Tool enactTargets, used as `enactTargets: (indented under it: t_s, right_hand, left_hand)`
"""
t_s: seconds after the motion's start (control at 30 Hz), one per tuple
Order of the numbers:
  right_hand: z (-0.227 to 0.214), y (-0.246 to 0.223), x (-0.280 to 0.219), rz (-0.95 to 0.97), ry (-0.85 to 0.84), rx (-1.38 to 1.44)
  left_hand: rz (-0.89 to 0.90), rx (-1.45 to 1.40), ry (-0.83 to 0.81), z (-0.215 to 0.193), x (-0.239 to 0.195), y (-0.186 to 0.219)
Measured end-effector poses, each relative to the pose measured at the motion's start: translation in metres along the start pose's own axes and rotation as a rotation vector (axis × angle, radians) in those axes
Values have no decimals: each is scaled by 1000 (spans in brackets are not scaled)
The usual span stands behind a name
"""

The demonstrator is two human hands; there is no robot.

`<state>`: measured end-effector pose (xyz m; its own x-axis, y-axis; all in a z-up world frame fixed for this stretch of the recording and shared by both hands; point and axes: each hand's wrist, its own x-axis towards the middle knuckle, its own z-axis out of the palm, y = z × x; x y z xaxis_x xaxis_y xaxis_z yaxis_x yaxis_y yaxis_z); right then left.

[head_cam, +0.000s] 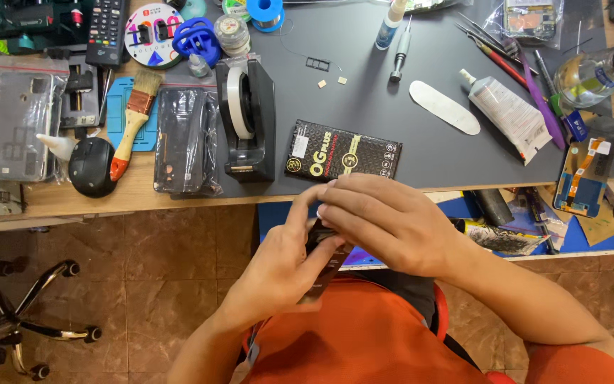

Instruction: The person cleans a black smartphone with a white wipe, wiping the screen, back, and edges. They then use a cotton swab to clean the charging port and other small crevices on the device.

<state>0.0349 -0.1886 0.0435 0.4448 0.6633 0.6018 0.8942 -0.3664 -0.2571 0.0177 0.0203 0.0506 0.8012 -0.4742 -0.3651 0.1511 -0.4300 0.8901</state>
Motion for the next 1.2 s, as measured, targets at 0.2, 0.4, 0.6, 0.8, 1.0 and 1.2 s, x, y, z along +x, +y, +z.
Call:
enactTargets:
  t_s: [0.2, 0.4, 0.6, 0.8, 1.0, 1.2]
  right_hand:
    - [-5, 3, 0, -13, -81, -30]
    - [-9, 4, 6, 12, -81, -41]
    - [-10, 9, 7, -29, -24, -57]
    - [-6, 11, -3, 7, -55, -4]
    - [-11, 9, 1, 18, -30, 35]
    - [5, -6, -3, -96, -18, 163]
  left_hand:
    - [-25, 106, -40, 3, 5, -7]
    - [-14, 137, -111, 2, 6, -5]
    - [-36, 153, -112, 1, 5, -4]
    - [-12, 171, -88, 3, 7, -11]
    - [-98, 151, -134, -6, 1, 6]
    - [0, 144, -158, -4, 2, 6]
